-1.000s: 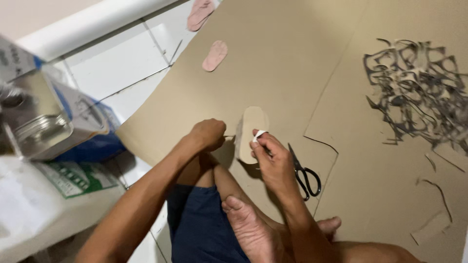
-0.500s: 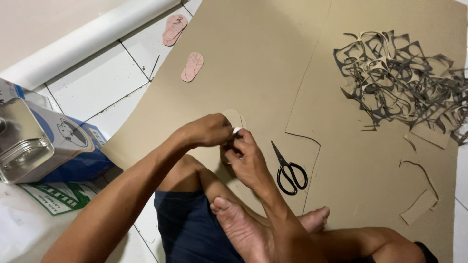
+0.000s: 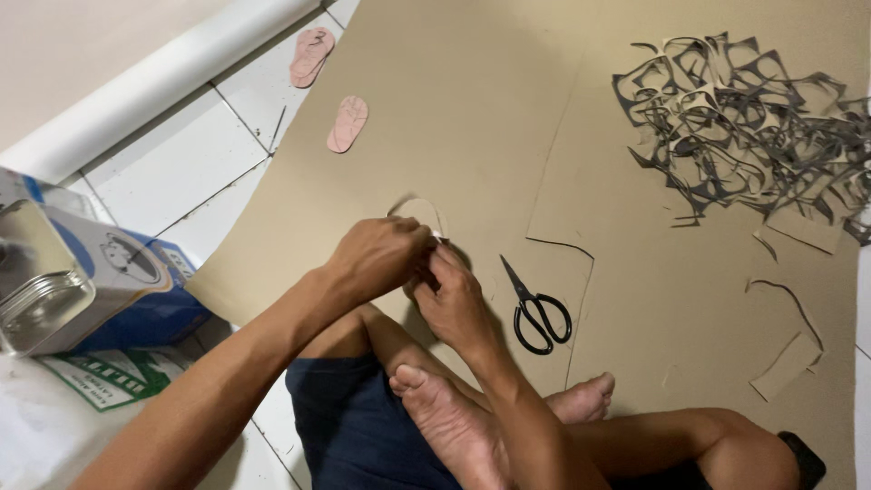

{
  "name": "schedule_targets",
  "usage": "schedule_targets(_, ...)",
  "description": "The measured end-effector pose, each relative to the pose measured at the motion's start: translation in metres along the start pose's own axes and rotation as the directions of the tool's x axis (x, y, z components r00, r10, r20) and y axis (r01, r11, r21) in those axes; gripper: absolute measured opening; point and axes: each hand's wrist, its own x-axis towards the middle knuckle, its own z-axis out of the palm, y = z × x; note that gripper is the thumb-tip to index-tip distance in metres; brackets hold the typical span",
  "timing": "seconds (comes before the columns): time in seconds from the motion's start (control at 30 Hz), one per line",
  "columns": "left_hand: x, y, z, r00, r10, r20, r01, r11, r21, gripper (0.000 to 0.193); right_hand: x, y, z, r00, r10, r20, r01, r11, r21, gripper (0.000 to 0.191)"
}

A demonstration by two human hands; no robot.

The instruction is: The person sits on the floor and cuts sandal sole shapes from stacked sheet material with scissors, trimming around the outline. They stack the cut soles together, then take a strap and attach it across the top of a sole, pressing it into place.

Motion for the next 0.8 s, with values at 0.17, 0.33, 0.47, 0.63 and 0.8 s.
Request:
schedule_targets(0.17,-0.008,-0.013,-0.004,0.936,-0.347,0.066,0.279,0.610,-0.741,0.049,0.004,-0.004,0.001,0.951,0.306,-0.047,-0.300,0.948,0.109,0.028)
schedule_targets(0.33,-0.003,-0.021,-0.013,0.911,-0.309,0.274,0.407,0.550,-0.729,0.043,0.008,-0.008,0.002,0.976,0.189,-0.105,-0.185,0.981,0.054,0.020)
schedule_targets(0.47,-0.001,-0.019,-0.023,0.963,-0.124,0.239,0.250,0.745,-0.618,0.047,0.006,0.000,0.006,0.984,0.138,-0.115,-0.140,0.990,-0.004,0.013)
schedule_targets(0.63,0.008,-0.014,-0.033,0.957,-0.054,0.284,0.122,0.966,-0.228,0.058,0.002,0.012,0.009,0.988,0.075,-0.135,-0.090,0.990,-0.111,0.011)
schedule_targets(0.8,0.031,-0.017,-0.030,0.890,-0.023,0.455,-0.049,0.988,0.144,0.066,-0.001,0.011,0.013,0.996,-0.088,-0.013,0.081,0.957,-0.279,0.014)
